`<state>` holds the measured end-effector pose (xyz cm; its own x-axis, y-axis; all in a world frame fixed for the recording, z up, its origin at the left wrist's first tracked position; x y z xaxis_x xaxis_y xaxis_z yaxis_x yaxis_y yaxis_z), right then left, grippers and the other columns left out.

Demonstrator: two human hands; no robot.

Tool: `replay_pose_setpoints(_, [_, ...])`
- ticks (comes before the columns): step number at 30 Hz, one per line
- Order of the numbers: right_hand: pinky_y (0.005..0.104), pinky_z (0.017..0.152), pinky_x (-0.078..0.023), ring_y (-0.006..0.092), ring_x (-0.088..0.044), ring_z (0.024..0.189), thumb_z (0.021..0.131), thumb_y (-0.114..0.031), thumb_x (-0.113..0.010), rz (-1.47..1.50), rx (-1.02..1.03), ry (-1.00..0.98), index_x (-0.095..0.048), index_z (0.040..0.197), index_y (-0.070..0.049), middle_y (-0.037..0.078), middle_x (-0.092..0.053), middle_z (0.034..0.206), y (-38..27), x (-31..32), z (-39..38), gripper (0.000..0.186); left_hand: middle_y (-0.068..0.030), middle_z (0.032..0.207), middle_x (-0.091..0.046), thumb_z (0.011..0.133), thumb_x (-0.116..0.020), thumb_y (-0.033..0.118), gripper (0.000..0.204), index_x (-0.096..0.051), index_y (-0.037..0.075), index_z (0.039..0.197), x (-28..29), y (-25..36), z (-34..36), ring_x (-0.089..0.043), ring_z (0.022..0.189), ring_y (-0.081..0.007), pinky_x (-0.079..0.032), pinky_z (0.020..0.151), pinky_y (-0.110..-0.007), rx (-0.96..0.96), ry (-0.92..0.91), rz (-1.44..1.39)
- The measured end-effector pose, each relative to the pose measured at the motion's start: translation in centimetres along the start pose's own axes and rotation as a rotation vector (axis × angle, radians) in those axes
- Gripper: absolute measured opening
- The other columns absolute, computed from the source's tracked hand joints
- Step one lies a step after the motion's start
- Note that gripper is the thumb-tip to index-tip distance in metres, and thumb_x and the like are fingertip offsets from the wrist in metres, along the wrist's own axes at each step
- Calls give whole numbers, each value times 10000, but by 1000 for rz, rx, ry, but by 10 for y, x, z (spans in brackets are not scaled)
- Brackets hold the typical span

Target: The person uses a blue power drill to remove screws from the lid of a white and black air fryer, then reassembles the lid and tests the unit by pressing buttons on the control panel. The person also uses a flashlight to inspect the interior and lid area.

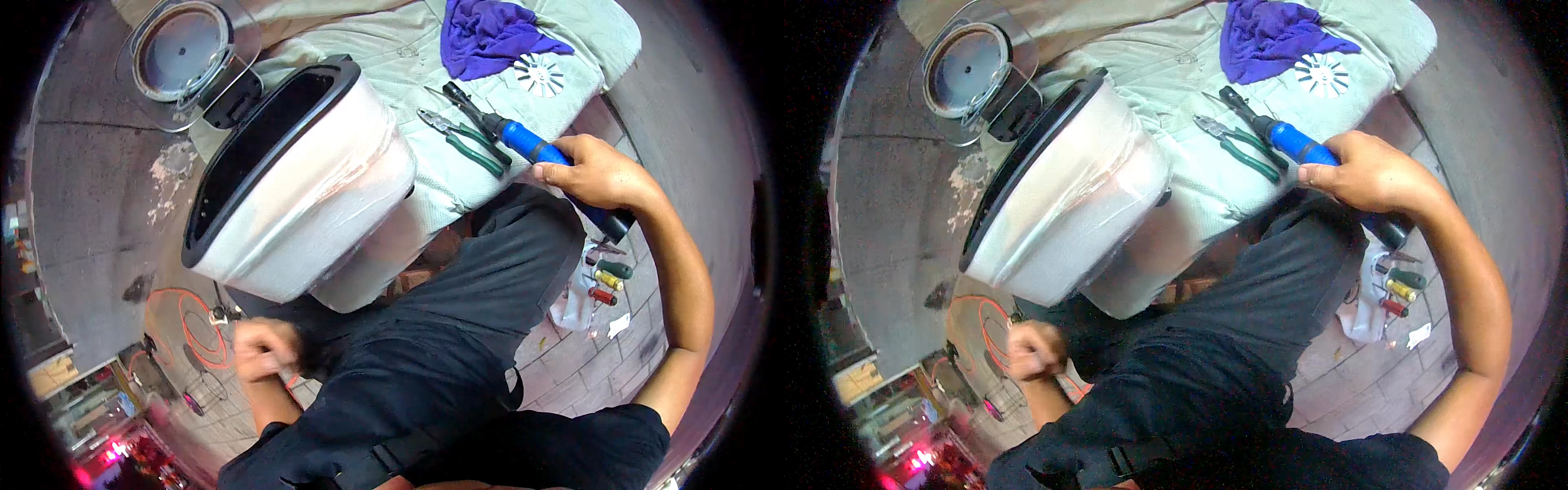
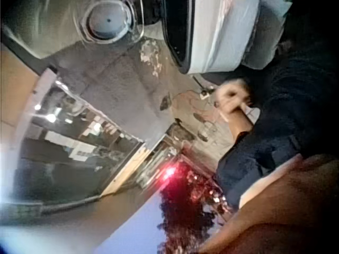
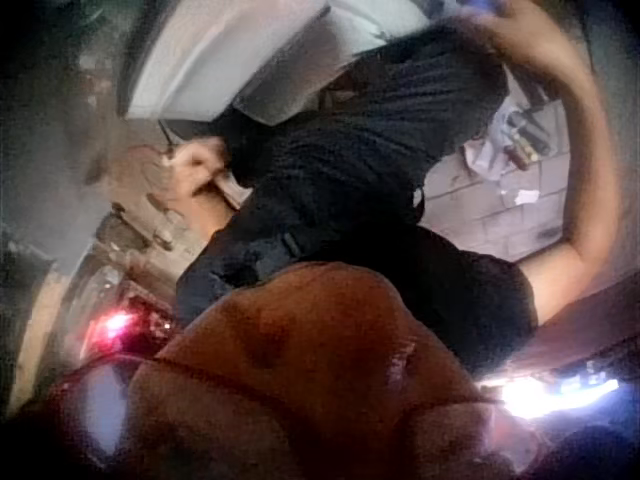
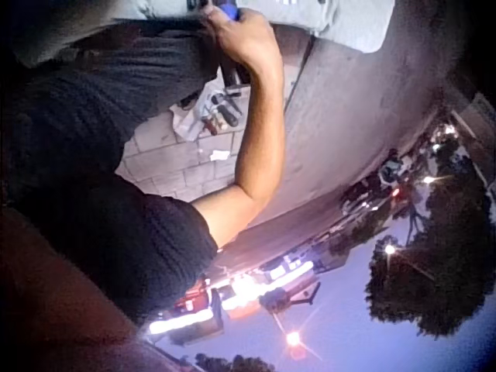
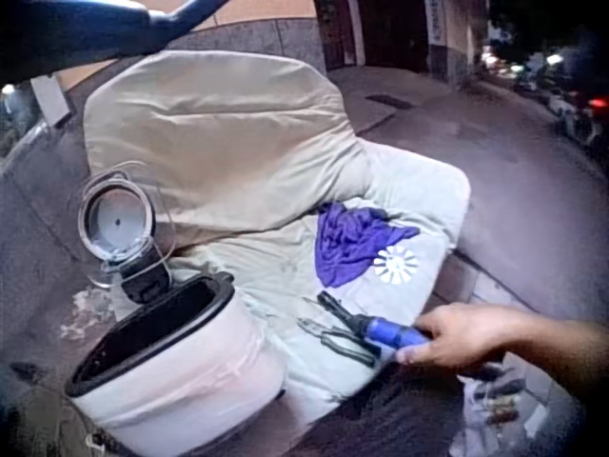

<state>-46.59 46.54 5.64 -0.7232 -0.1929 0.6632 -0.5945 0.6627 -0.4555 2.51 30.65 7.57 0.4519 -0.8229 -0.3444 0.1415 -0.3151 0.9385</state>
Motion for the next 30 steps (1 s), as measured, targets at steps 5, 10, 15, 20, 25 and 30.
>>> replay_pose_setpoints(5, [456,775,-560,246,-696,765,1005,-510,-742,32,40,-30,-732,948,45,158,-714,808,11,3,-7,558,-145,1217,-714,1105,-566,73,285,-656,-18,1359,-112,-116,137,-707,1021,-239,-574,916,-387,256,-65,260])
replay_pose_setpoints(10, [494,835,-571,338,-768,875,997,-477,-749,-3,76,27,-738,1042,31,215,-764,898,24,5,-21,510,-206,1401,-680,1094,-552,46,375,-579,-90,1442,-105,-192,305,-747,1066,-245,-592,781,-332,140,488,143])
replay_pose_setpoints(15, [491,816,-554,361,-742,847,959,-476,-763,63,72,18,-725,1118,23,240,-732,894,39,6,-28,525,-132,1052,-616,1139,-561,185,249,-594,-58,1180,-67,-237,363,-711,838,-260,-518,563,-337,236,785,-284])
replay_pose_setpoints(20, [479,792,-562,344,-729,805,945,-505,-781,65,38,44,-717,1247,29,227,-708,858,50,13,-38,616,-72,950,-588,1155,-563,294,273,-605,25,1169,-54,-262,369,-637,740,-235,-460,505,-335,419,957,-470])
replay_pose_setpoints(25, [465,789,-579,325,-747,796,942,-491,-794,83,64,33,-710,1296,36,224,-717,852,52,18,-47,640,-16,884,-587,1135,-616,321,246,-649,81,1091,-48,-267,373,-530,653,-162,-378,485,-278,498,898,-530])
replay_pose_setpoints(30, [466,787,-573,322,-737,787,942,-449,-800,117,72,23,-702,1308,31,225,-720,872,50,18,-53,611,11,845,-573,1104,-661,276,171,-662,105,1085,-43,-271,380,-504,650,-100,-330,474,-259,543,740,-463])
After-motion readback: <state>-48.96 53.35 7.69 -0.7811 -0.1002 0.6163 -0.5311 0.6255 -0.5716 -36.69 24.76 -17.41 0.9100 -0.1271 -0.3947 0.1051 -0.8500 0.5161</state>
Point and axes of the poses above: each hand's wrist, its own z-axis towards the middle knuckle, its own x-axis out of the back of the hand, y = z × x, the point moved 9 cm from there along z, towards the middle knuckle
